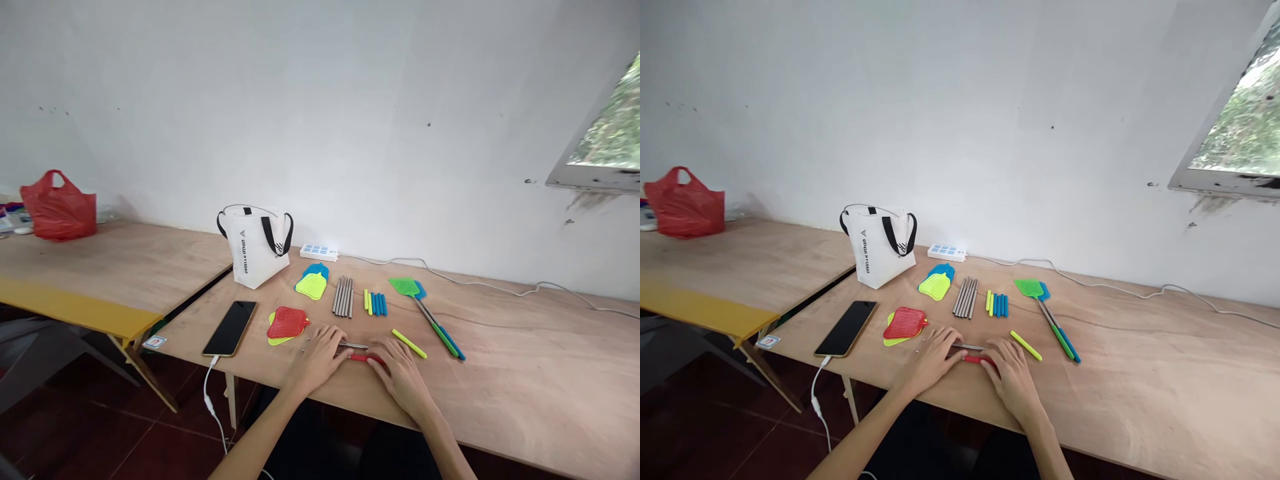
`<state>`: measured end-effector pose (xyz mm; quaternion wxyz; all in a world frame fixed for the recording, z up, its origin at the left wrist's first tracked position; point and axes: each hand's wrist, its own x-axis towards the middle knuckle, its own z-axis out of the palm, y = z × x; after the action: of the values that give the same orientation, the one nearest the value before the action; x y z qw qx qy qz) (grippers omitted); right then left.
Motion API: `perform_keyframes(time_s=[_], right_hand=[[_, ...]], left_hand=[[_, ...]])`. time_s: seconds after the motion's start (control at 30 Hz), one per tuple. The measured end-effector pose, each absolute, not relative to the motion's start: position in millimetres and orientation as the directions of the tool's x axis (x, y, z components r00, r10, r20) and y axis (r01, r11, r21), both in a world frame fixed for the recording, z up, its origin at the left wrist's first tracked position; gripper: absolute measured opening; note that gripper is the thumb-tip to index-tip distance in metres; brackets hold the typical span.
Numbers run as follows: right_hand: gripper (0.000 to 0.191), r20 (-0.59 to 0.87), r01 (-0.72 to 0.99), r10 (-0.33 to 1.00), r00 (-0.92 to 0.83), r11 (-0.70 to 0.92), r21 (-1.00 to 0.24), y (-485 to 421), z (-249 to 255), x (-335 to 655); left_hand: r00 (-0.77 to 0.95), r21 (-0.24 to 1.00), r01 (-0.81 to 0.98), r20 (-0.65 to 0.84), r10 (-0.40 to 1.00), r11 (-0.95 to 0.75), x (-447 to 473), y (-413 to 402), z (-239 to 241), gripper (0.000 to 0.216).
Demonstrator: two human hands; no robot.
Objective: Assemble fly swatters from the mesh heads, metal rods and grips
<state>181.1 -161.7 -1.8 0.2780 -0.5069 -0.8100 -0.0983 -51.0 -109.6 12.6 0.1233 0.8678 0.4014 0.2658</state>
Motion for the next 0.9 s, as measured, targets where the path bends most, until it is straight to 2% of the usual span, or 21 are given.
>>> perform_keyframes(time_s=[0.1, 0.2, 0.37, 0.47, 0.57, 0.77, 0.9], right_hand=[[0.027, 0.603, 0.905, 0.764, -0.230, 0.396, -0.156, -158, -8, 188], [0.029, 0.654, 0.948, 0.753, -0.073, 0.257, -0.189, -154, -16, 204], [0.034, 0.690, 0.990, 0.718, 0.091, 0.008, -0.138, -151, -34, 243], [0.032, 0.687, 0.988, 0.711, 0.149, -0.076, -0.134, -150, -42, 257], [0.031, 0.681, 0.988, 0.723, 0.114, -0.012, -0.153, -149, -42, 258], [0.026, 0.605, 0.910, 0.794, -0.060, 0.292, -0.293, -151, -24, 244], [0.023, 0.603, 0.889, 0.786, -0.141, 0.368, -0.272, -153, -16, 236]], left_hand=[[0.511, 0.384, 0.680, 0.364, 0.779, -0.625, -52, -109, 12, 0.032], [0.495, 0.367, 0.709, 0.347, 0.796, -0.602, -53, -109, 12, 0.036], [0.508, 0.427, 0.674, 0.324, 0.798, -0.603, -54, -108, 10, 0.037], [0.515, 0.435, 0.668, 0.315, 0.797, -0.604, -53, -106, 9, 0.037], [0.551, 0.430, 0.653, 0.294, 0.781, -0.623, -53, -107, 10, 0.035], [0.562, 0.461, 0.628, 0.287, 0.775, -0.626, -52, -109, 13, 0.027], [0.520, 0.489, 0.643, 0.287, 0.804, -0.590, -53, -108, 10, 0.021]])
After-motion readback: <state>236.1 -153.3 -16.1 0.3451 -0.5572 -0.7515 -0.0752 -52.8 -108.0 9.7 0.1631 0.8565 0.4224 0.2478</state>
